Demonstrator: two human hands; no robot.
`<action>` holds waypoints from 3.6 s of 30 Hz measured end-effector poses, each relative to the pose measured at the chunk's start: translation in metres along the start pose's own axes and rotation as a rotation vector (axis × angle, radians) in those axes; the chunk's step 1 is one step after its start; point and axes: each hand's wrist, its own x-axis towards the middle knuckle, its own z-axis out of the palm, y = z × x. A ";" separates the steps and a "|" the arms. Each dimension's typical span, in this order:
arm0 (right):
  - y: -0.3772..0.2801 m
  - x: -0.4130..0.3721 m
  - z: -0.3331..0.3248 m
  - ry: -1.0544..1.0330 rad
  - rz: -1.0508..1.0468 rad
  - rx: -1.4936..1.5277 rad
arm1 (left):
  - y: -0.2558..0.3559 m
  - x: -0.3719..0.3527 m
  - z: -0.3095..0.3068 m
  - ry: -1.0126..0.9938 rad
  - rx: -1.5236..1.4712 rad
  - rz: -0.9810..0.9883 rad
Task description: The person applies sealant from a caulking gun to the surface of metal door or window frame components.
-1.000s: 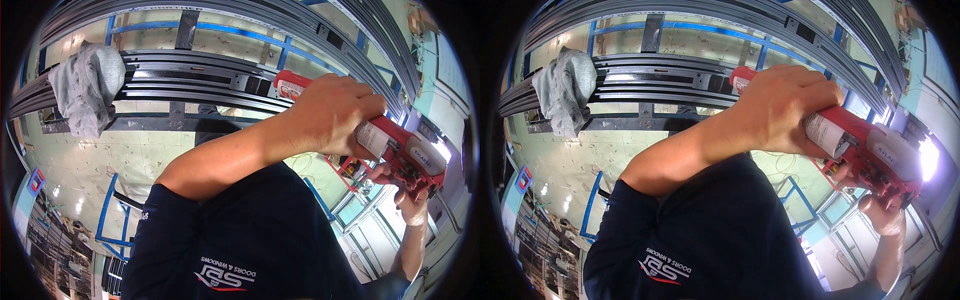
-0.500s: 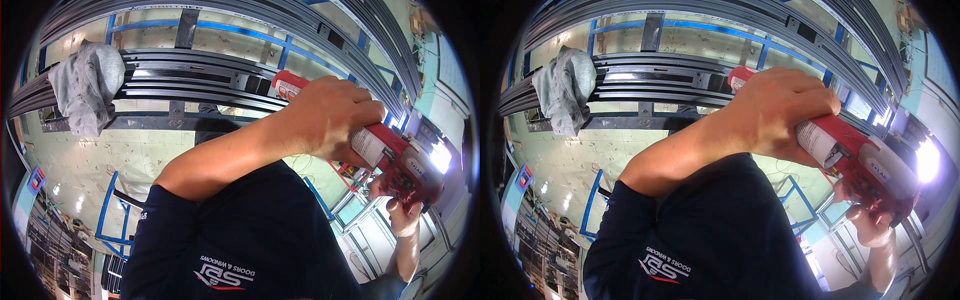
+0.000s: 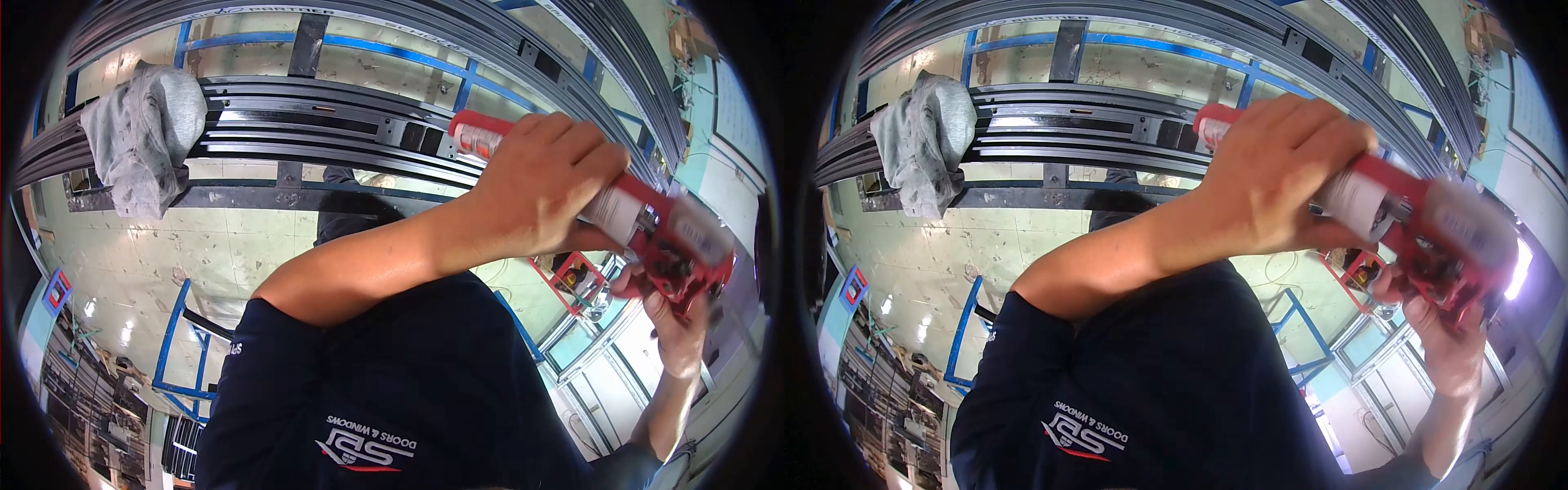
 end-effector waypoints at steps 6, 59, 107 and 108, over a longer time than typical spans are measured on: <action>0.001 -0.015 0.019 -0.053 0.213 0.304 | 0.000 0.002 0.007 -0.134 0.022 -0.045; 0.021 -0.030 -0.006 -0.003 -0.048 -0.156 | 0.002 -0.005 0.000 -0.053 0.075 0.073; 0.034 -0.022 -0.001 -0.006 -0.091 -0.182 | -0.002 -0.009 0.001 -0.013 0.100 0.076; 0.037 -0.021 -0.013 -0.108 -0.068 -0.164 | -0.002 -0.009 0.001 -0.013 0.100 0.075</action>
